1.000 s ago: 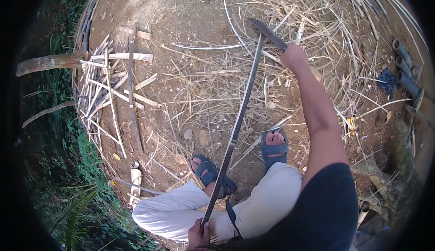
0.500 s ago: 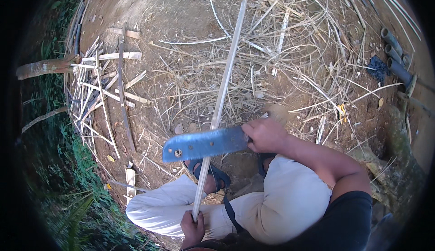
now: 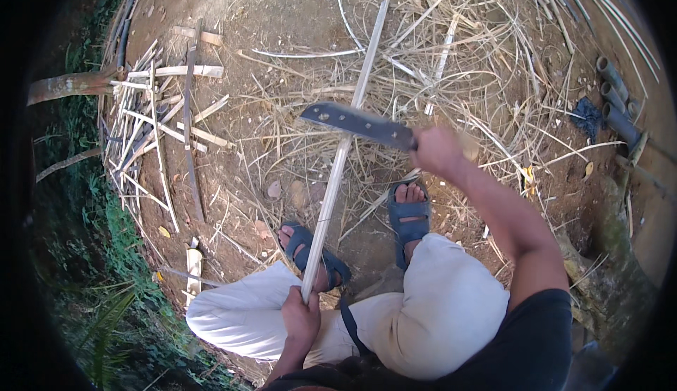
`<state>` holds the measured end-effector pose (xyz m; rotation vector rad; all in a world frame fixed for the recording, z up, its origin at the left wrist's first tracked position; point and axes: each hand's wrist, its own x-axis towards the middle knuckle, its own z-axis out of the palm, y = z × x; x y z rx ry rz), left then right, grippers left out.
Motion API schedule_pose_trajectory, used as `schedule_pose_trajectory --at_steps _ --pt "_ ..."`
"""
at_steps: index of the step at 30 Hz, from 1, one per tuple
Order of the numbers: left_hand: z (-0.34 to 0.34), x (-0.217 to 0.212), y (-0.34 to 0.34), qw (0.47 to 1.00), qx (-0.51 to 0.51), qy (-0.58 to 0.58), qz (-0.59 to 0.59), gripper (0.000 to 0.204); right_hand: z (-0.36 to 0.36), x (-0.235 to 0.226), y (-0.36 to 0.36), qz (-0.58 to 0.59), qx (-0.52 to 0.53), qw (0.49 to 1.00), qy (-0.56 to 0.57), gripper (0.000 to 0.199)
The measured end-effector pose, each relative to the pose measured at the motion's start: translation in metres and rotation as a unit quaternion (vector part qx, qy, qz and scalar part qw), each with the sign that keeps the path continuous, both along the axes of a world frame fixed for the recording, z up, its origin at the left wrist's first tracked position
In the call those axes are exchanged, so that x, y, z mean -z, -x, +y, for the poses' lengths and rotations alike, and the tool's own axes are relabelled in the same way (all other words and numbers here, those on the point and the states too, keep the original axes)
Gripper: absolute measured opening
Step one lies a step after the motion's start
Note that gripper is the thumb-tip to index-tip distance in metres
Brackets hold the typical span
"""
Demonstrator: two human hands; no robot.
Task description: The person uses a cleaver to shave and smooth long strips of wood while sitting on the ground. They repeatedly run the blade along the length of the wood pieces, removing small shavings to thin the material.
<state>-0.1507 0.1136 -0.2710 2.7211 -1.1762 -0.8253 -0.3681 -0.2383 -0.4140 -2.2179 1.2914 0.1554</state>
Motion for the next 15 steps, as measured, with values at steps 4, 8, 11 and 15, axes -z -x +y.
schedule_pose_trajectory --at_steps 4,8,11,15 --pt "-0.004 -0.013 -0.007 0.999 0.001 -0.044 -0.021 0.022 0.055 -0.023 -0.025 -0.085 -0.132 0.987 0.041 0.023" --pt "0.021 -0.029 -0.006 0.996 0.015 -0.09 -0.016 0.024 -0.01 -0.001 -0.017 0.034 -0.069 0.997 -0.013 0.018" --pt "0.023 -0.031 -0.008 0.994 0.027 -0.107 -0.011 0.025 -0.061 0.018 -0.004 0.098 0.085 0.991 -0.022 0.02" --pt "0.028 -0.032 -0.021 0.989 0.033 -0.143 -0.032 0.027 -0.028 0.004 -0.025 0.082 -0.031 0.996 -0.001 0.024"
